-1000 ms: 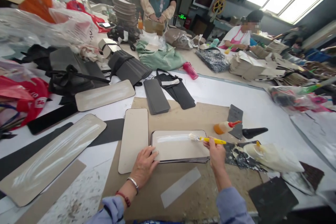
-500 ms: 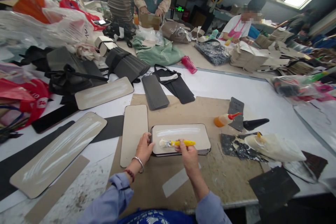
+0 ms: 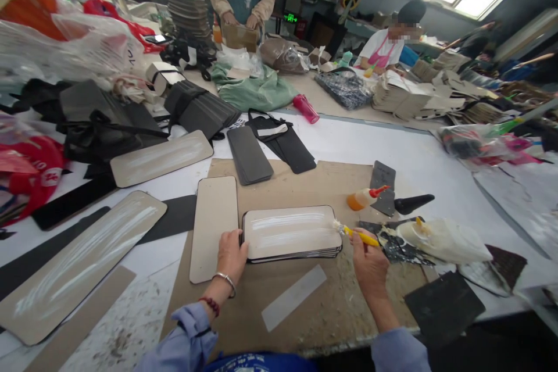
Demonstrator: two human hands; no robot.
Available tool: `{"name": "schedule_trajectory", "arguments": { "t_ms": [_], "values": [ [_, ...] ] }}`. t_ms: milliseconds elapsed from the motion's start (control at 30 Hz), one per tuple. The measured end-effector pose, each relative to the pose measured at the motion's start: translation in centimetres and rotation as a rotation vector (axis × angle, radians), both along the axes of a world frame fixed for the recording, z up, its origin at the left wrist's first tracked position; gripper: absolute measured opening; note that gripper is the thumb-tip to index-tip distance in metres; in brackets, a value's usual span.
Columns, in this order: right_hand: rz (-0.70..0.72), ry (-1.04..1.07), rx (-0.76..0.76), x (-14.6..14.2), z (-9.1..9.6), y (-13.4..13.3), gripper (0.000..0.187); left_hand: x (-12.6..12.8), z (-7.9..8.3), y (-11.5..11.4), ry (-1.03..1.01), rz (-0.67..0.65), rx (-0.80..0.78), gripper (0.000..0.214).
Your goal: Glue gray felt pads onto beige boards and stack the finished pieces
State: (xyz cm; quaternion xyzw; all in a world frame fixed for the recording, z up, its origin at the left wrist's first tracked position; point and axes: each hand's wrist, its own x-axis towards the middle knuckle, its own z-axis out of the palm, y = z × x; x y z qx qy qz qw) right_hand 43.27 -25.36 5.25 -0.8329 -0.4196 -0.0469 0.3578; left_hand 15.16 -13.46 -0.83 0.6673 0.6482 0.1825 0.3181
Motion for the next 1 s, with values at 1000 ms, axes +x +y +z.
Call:
{"name": "schedule_trajectory", "arguments": {
  "t_ms": [1000],
  "values": [
    [0.499, -0.351, 0.031, -9.5, -2.4, 0.5, 0.024, 0.2, 2.3, 3.8, -0.094, -0.146, -0.355, 0.065]
  ]
}}
